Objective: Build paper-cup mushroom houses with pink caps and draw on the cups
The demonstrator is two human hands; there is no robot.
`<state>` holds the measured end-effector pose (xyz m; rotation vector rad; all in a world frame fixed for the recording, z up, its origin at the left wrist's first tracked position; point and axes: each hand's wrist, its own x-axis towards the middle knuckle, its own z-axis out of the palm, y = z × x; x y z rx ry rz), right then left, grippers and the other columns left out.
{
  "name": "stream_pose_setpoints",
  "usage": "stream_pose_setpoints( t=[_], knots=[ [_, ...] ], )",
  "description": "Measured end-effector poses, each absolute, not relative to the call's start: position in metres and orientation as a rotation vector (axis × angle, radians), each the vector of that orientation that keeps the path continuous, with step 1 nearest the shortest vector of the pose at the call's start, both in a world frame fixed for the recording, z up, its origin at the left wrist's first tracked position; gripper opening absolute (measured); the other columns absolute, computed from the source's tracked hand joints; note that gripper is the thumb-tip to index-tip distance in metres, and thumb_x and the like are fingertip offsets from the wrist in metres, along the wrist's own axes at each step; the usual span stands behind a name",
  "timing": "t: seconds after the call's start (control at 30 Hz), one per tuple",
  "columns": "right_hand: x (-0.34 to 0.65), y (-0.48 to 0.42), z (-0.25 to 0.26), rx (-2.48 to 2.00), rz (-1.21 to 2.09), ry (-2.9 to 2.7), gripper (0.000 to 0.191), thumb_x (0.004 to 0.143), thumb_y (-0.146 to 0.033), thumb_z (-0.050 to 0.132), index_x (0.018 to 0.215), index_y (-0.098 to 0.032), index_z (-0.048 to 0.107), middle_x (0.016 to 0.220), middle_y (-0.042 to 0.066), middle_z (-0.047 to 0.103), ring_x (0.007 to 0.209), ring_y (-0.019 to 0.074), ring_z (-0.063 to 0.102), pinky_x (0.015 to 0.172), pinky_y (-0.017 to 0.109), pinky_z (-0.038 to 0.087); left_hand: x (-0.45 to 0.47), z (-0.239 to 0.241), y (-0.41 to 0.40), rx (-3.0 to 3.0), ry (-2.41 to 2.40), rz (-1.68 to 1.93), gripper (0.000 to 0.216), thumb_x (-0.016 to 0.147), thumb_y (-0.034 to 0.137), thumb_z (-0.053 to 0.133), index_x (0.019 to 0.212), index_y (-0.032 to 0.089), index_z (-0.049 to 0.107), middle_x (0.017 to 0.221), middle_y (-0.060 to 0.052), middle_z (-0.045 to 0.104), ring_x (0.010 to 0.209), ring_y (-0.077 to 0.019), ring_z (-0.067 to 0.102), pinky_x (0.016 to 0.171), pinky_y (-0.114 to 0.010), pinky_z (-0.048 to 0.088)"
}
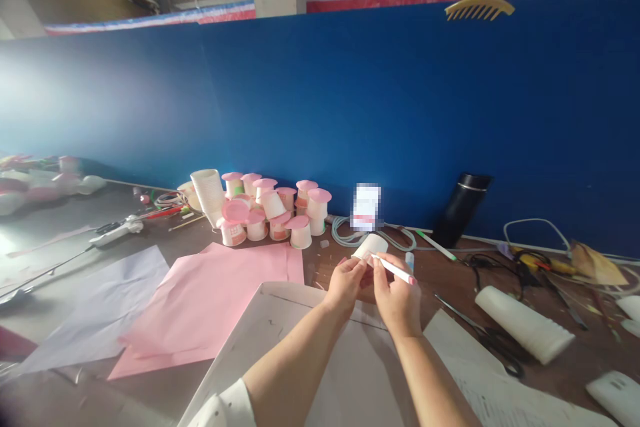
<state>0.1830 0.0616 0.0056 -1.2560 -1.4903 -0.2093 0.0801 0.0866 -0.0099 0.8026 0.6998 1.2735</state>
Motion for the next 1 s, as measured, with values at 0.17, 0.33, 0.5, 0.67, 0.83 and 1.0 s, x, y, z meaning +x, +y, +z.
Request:
stream_pose_setpoints(
  t=[0.17,0.33,0.5,0.67,0.83,1.0],
  knots=[
    [0.184,0.063,0.005,-1.274,-0.205,-1.474,0.047,0.098,-0.059,0.05,0.094,-0.017,0.072,0.091,0.014,0.076,0.085,0.0268,0.073,0.076,0.037,0.057,0.081,-0.011,0.087,0.812,0.688,1.27,0.047,0.065,0.061,0.08,0.068,0.017,0.064,0.066,-0.002,0.062,0.066,-0.0143,0.059,0.076,-0.03,0.051],
    [0.184,0.063,0.006,-1.283,-0.205,-1.471,0.049,0.098,-0.06,0.049,0.094,-0.017,0.072,0.09,0.014,0.076,0.084,0.0268,0.073,0.074,0.037,0.057,0.081,-0.012,0.087,0.811,0.696,1.271,0.047,0.066,0.062,0.079,0.07,0.017,0.066,0.068,-0.003,0.063,0.067,-0.0148,0.06,0.076,-0.031,0.051],
    [0.183,0.06,0.008,-1.305,-0.142,-1.478,0.052,0.096,-0.064,0.049,0.093,-0.017,0.072,0.087,0.014,0.075,0.081,0.0269,0.073,0.074,0.037,0.057,0.079,-0.009,0.085,0.839,0.728,1.258,0.045,0.071,0.06,0.076,0.071,0.017,0.066,0.07,-0.005,0.066,0.073,-0.018,0.064,0.081,-0.033,0.052],
    [0.182,0.057,0.011,-1.313,-0.072,-1.48,0.053,0.095,-0.065,0.049,0.09,-0.018,0.072,0.085,0.014,0.075,0.077,0.0266,0.073,0.072,0.037,0.057,0.078,-0.006,0.083,0.864,0.799,1.272,0.042,0.076,0.058,0.073,0.068,0.017,0.065,0.067,-0.004,0.064,0.074,-0.0183,0.064,0.086,-0.034,0.052],
    [0.182,0.055,0.011,-1.339,-0.046,-1.489,0.049,0.094,-0.063,0.052,0.089,-0.019,0.072,0.082,0.012,0.075,0.072,0.0258,0.073,0.066,0.034,0.056,0.077,-0.004,0.083,0.92,0.883,1.292,0.039,0.08,0.055,0.07,0.067,0.018,0.067,0.061,-0.002,0.06,0.072,-0.0179,0.063,0.093,-0.037,0.05],
    [0.181,0.053,0.013,-1.355,-0.036,-1.482,0.045,0.092,-0.059,0.053,0.087,-0.019,0.072,0.075,0.011,0.074,0.065,0.0247,0.071,0.06,0.033,0.055,0.077,-0.001,0.082,0.897,0.878,1.291,0.036,0.08,0.049,0.07,0.062,0.018,0.065,0.059,0.0,0.058,0.066,-0.0149,0.06,0.103,-0.038,0.044]
  ],
)
